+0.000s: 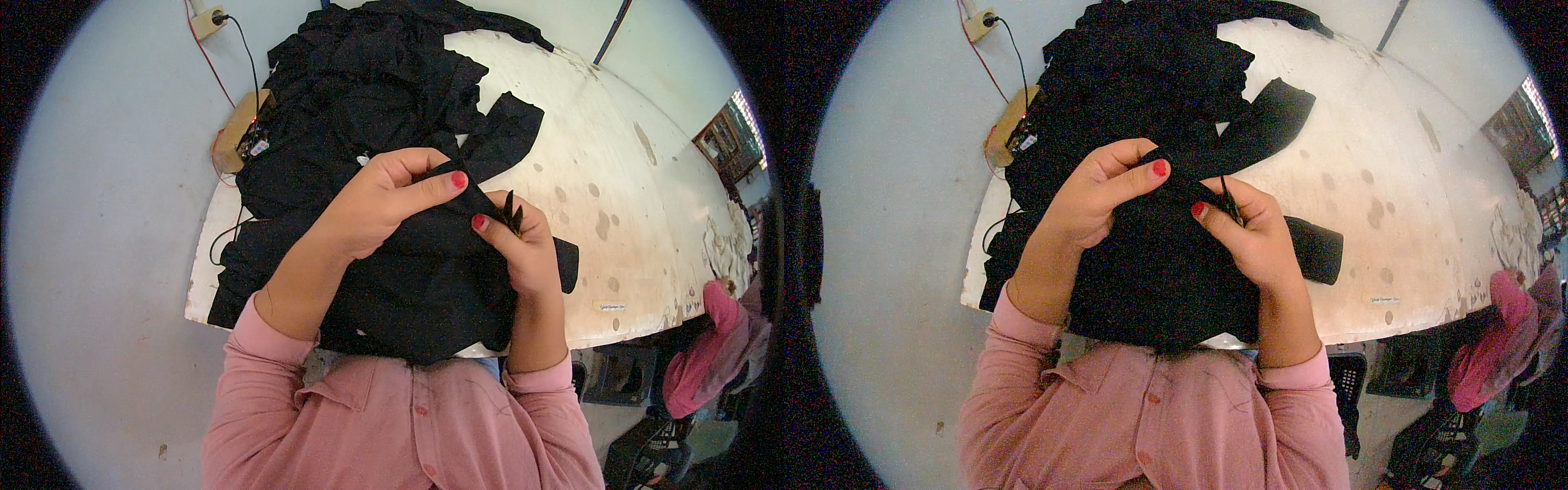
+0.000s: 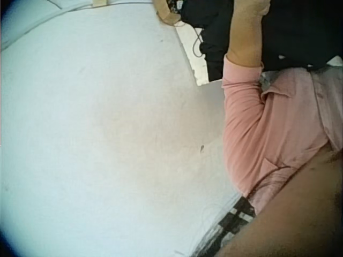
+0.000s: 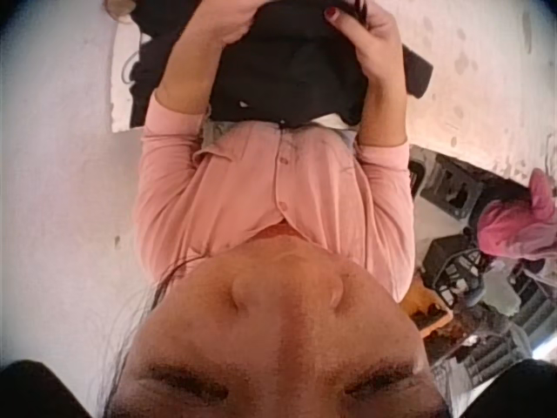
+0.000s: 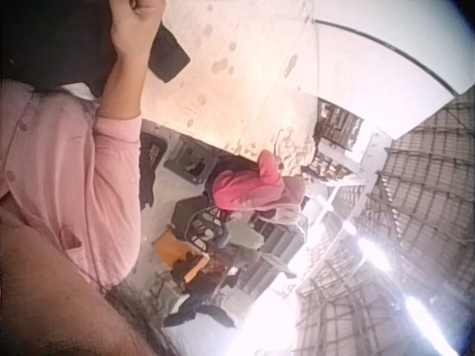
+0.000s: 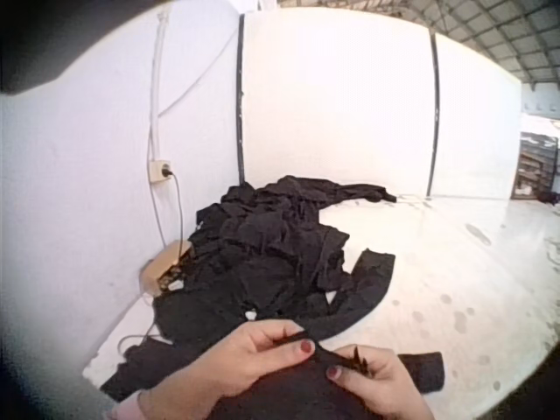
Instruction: The person uses a small pair of scissors to trim loose threads and tags from a black garment on a white table. They repeatedly lift and reposition the fabric to access different areas, cutting small threads and removing tags one at a time.
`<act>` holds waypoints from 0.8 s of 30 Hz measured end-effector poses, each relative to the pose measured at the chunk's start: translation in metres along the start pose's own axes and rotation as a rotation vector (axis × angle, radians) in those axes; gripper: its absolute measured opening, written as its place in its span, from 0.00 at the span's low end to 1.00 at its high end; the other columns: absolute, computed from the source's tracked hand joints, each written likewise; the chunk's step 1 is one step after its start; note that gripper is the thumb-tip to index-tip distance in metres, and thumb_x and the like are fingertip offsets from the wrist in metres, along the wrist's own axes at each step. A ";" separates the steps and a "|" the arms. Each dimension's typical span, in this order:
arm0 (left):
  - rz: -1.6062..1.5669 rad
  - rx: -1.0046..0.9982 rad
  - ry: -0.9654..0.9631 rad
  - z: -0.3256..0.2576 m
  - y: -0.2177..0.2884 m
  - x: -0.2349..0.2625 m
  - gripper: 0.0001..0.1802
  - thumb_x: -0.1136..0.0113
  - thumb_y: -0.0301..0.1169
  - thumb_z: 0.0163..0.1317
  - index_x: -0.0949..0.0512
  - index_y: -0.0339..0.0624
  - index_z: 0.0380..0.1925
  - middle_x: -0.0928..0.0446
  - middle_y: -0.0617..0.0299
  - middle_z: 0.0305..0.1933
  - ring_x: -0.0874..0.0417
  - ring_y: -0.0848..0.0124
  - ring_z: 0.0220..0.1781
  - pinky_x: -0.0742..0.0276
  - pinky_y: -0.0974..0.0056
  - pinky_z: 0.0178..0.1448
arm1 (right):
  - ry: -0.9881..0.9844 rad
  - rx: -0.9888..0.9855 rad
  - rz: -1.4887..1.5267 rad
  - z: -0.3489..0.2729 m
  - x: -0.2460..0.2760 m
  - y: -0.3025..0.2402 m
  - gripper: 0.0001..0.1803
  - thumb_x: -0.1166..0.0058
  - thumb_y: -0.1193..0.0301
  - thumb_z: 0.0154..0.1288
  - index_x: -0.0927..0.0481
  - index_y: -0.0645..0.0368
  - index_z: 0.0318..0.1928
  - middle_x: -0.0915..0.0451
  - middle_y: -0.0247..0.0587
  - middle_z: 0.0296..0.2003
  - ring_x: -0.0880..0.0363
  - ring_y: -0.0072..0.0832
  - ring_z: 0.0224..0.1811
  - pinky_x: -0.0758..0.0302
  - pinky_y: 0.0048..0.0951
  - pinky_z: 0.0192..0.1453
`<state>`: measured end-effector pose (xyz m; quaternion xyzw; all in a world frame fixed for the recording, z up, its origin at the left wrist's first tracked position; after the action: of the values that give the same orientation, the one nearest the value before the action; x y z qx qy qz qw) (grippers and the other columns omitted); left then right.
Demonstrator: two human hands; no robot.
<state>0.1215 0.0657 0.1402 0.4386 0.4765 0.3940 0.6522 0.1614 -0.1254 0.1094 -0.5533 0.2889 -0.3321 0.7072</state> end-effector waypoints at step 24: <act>0.026 0.129 -0.103 -0.018 -0.007 -0.006 0.13 0.37 0.38 0.60 0.18 0.39 0.33 0.19 0.65 0.38 0.23 0.77 0.43 0.33 0.71 0.53 | -0.033 0.461 -0.364 -0.005 -0.010 -0.014 0.19 0.46 0.68 0.66 0.23 0.64 0.55 0.17 0.43 0.39 0.19 0.30 0.40 0.27 0.27 0.47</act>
<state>0.1035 0.0612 0.1321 0.5057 0.4609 0.3478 0.6410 0.1493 -0.1227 0.1219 -0.4260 0.0901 -0.5014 0.7476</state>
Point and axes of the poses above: each hand's wrist, its own z-axis towards the middle knuckle, its own x-axis out of the back of the hand, y = z × x, the point moved 1 cm from there along z, towards the middle knuckle
